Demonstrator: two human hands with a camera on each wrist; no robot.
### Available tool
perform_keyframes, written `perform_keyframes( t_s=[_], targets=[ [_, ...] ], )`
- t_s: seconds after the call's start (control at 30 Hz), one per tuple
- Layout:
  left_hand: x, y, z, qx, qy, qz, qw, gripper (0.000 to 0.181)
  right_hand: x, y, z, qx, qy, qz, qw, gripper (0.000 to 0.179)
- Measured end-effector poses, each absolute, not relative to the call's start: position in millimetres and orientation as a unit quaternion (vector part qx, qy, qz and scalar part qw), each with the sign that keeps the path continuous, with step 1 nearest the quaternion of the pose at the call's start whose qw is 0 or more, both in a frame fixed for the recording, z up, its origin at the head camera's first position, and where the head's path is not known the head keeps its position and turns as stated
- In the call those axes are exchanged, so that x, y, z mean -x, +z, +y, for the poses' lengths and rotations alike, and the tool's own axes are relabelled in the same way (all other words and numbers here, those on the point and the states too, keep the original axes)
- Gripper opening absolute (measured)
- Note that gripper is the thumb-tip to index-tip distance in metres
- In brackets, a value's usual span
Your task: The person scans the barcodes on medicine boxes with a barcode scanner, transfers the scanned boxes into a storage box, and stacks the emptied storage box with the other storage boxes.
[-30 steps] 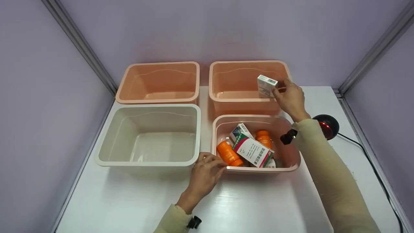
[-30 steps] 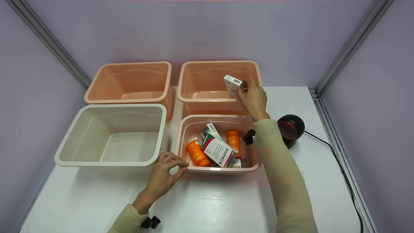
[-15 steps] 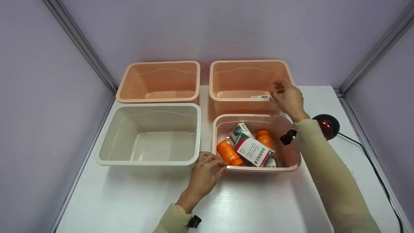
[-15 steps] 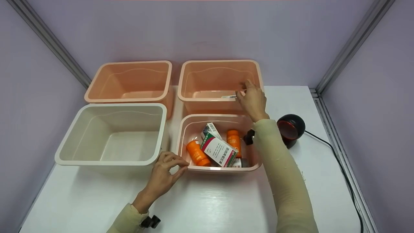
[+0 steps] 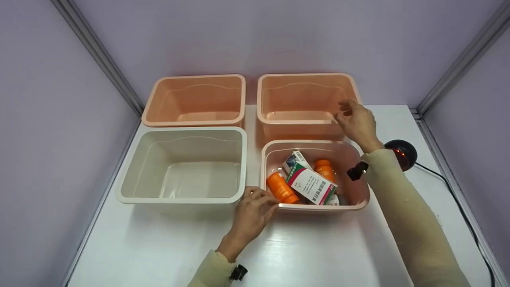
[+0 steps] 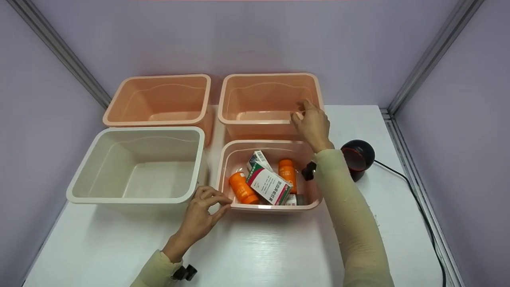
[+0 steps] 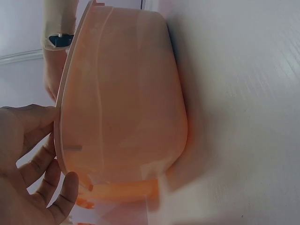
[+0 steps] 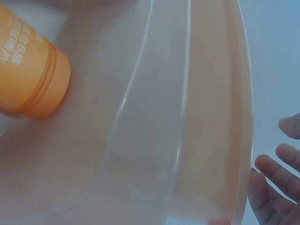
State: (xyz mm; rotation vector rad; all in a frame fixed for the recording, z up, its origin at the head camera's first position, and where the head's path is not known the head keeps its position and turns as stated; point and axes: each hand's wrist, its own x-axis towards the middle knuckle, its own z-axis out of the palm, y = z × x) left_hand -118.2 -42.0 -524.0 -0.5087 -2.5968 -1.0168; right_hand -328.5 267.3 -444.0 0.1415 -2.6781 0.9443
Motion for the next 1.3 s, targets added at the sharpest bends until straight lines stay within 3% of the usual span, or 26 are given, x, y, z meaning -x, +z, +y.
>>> perform_keyframes(
  t_s=[1.3],
  targets=[
    [119,-524,-39,0.177,-0.357,-0.906,0.141,0.008,288,-434,278,-0.110,0.314,-0.933,0.141,0.043]
  ],
)
